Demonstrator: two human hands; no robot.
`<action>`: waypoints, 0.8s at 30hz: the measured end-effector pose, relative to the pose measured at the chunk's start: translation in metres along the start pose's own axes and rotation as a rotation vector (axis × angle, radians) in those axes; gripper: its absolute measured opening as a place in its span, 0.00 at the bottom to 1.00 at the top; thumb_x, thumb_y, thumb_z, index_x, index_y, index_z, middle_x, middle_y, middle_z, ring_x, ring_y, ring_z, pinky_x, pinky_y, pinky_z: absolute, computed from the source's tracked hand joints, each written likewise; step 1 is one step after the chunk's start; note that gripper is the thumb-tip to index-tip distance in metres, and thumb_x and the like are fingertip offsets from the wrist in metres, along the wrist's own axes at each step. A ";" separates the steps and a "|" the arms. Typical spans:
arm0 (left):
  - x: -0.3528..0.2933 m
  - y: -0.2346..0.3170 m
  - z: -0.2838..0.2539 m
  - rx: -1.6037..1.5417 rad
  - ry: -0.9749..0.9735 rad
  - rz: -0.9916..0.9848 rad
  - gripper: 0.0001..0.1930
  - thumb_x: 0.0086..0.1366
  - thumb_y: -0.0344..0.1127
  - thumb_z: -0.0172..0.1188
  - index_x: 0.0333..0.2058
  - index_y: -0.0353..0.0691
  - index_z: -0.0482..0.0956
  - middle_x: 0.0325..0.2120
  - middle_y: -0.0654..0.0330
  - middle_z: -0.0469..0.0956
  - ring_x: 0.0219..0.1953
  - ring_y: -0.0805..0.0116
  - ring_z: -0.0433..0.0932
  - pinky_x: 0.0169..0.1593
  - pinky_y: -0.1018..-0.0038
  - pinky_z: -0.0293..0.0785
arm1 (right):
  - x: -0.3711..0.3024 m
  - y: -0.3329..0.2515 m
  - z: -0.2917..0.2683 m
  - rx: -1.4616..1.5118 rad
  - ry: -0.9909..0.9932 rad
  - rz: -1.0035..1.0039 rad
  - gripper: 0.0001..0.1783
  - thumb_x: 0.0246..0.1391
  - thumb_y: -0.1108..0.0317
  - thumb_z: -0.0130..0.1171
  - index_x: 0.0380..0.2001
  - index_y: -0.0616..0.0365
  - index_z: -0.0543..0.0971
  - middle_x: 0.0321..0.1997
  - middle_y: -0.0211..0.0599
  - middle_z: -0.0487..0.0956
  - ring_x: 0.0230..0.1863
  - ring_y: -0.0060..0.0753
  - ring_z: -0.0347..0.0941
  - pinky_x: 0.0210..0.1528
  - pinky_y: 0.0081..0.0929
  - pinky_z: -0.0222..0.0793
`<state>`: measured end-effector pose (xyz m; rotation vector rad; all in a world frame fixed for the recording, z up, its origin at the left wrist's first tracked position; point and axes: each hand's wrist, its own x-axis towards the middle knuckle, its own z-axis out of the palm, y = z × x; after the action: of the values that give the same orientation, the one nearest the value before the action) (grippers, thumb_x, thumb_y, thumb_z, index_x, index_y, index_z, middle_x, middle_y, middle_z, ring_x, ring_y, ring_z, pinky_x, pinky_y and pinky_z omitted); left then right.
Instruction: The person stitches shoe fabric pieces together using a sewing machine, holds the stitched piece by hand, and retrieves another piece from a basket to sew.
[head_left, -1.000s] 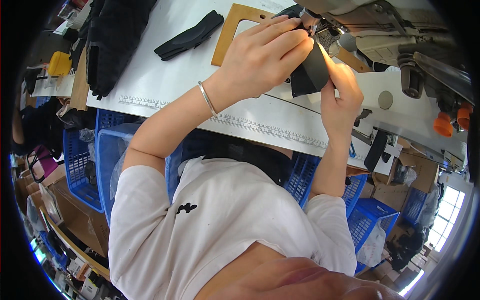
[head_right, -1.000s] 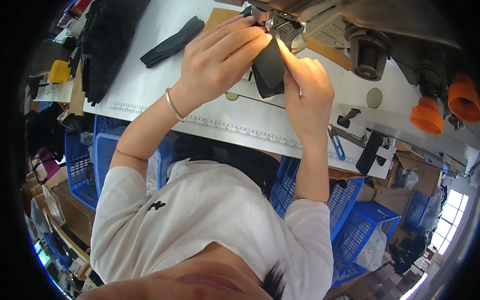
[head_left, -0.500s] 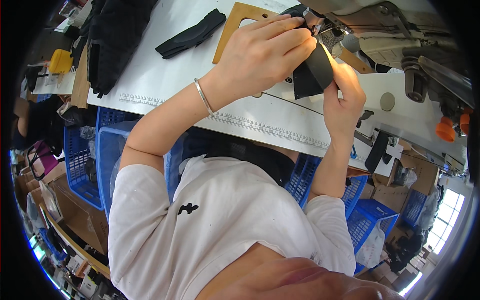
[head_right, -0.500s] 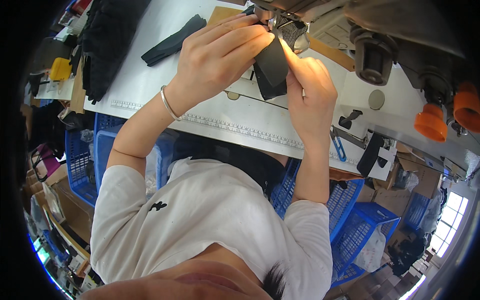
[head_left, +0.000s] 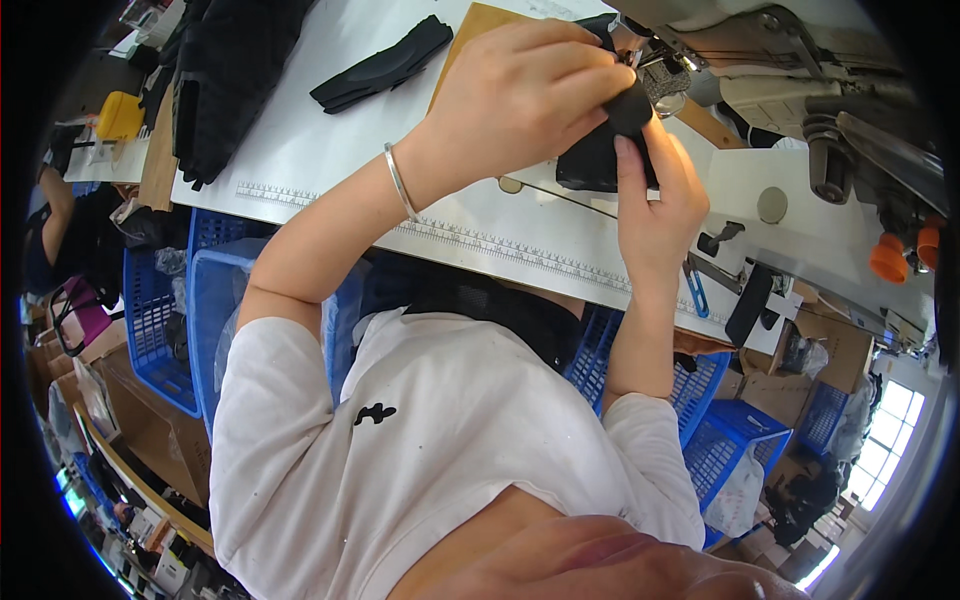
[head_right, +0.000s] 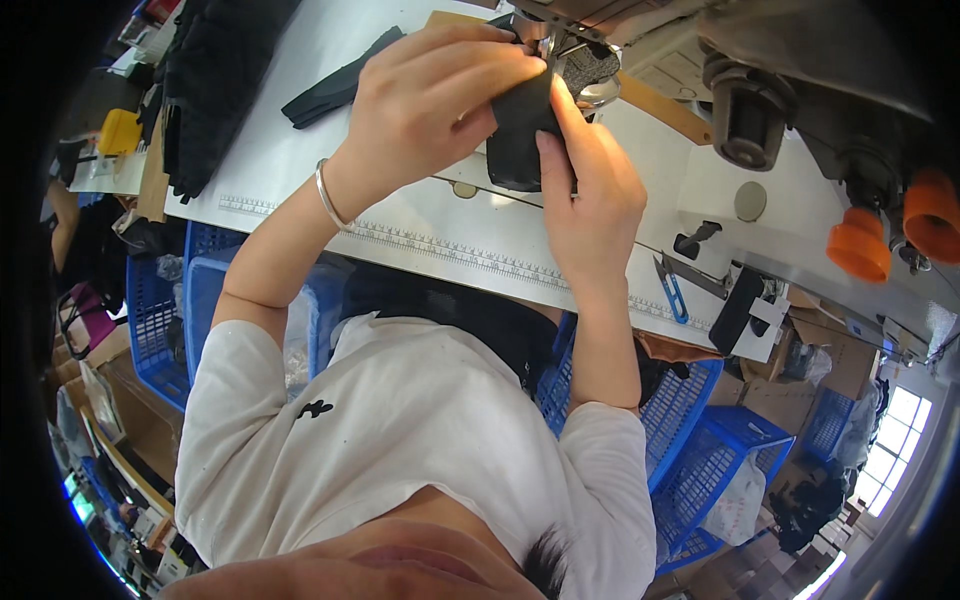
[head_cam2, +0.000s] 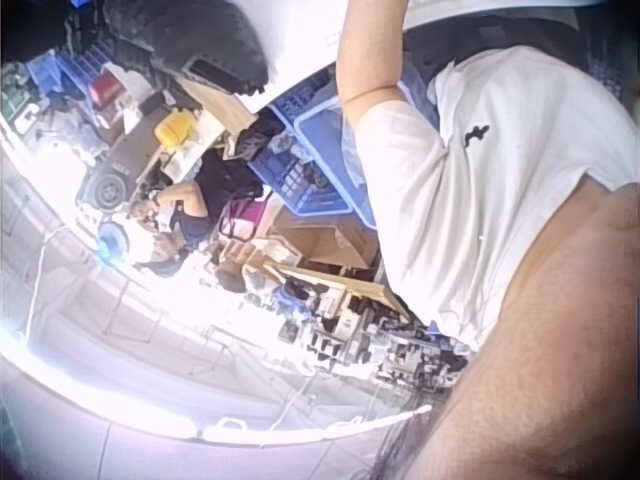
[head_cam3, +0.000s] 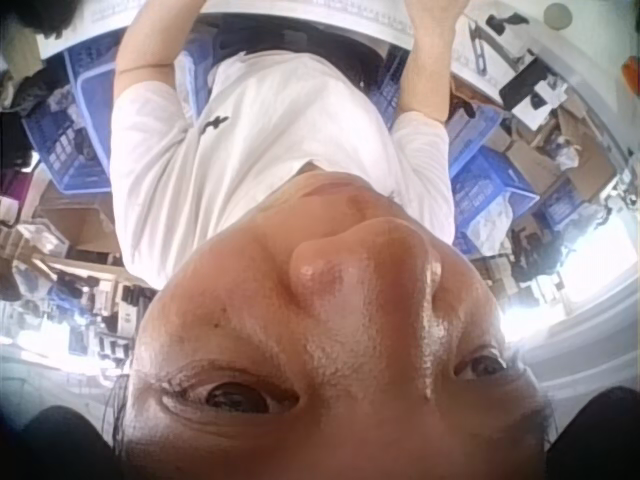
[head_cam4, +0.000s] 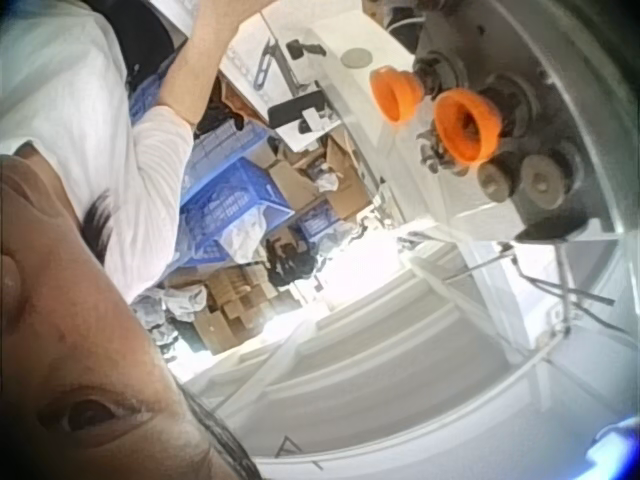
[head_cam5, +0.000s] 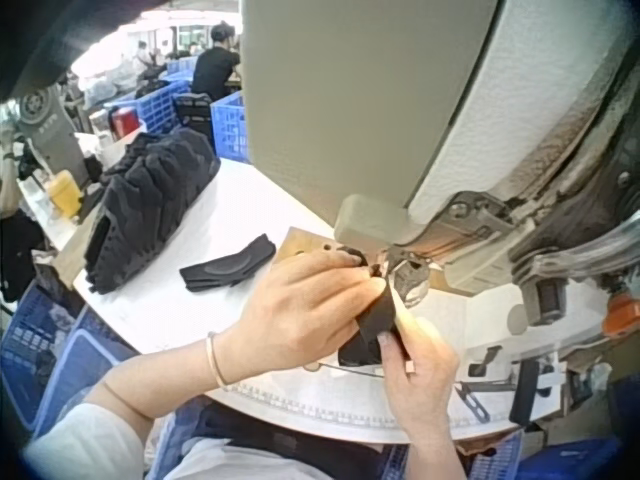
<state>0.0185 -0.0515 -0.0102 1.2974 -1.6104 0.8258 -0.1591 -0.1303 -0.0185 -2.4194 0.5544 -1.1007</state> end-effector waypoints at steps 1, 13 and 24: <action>0.002 0.002 0.000 -0.002 0.000 0.001 0.19 0.42 0.27 0.73 0.37 0.42 0.86 0.36 0.63 0.85 0.41 0.63 0.85 0.38 0.73 0.82 | -0.001 0.000 0.000 -0.002 0.001 0.001 0.21 0.60 0.74 0.62 0.57 0.50 0.81 0.31 0.36 0.78 0.31 0.33 0.74 0.38 0.28 0.70; -0.009 -0.004 0.003 -0.024 0.004 -0.018 0.17 0.45 0.23 0.70 0.37 0.42 0.88 0.38 0.61 0.87 0.44 0.61 0.86 0.40 0.73 0.83 | -0.024 0.020 -0.001 0.517 0.017 0.181 0.22 0.56 0.77 0.67 0.55 0.55 0.83 0.46 0.34 0.86 0.44 0.19 0.79 0.49 0.20 0.74; -0.012 -0.019 0.007 0.053 0.028 0.213 0.18 0.44 0.25 0.69 0.39 0.40 0.86 0.39 0.61 0.85 0.46 0.61 0.85 0.42 0.71 0.86 | -0.025 0.016 -0.001 0.558 -0.034 0.202 0.24 0.54 0.77 0.67 0.56 0.57 0.82 0.50 0.35 0.85 0.47 0.21 0.80 0.52 0.21 0.73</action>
<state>0.0360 -0.0575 -0.0248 1.1584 -1.7347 1.0173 -0.1777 -0.1312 -0.0412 -1.8534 0.4019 -0.9688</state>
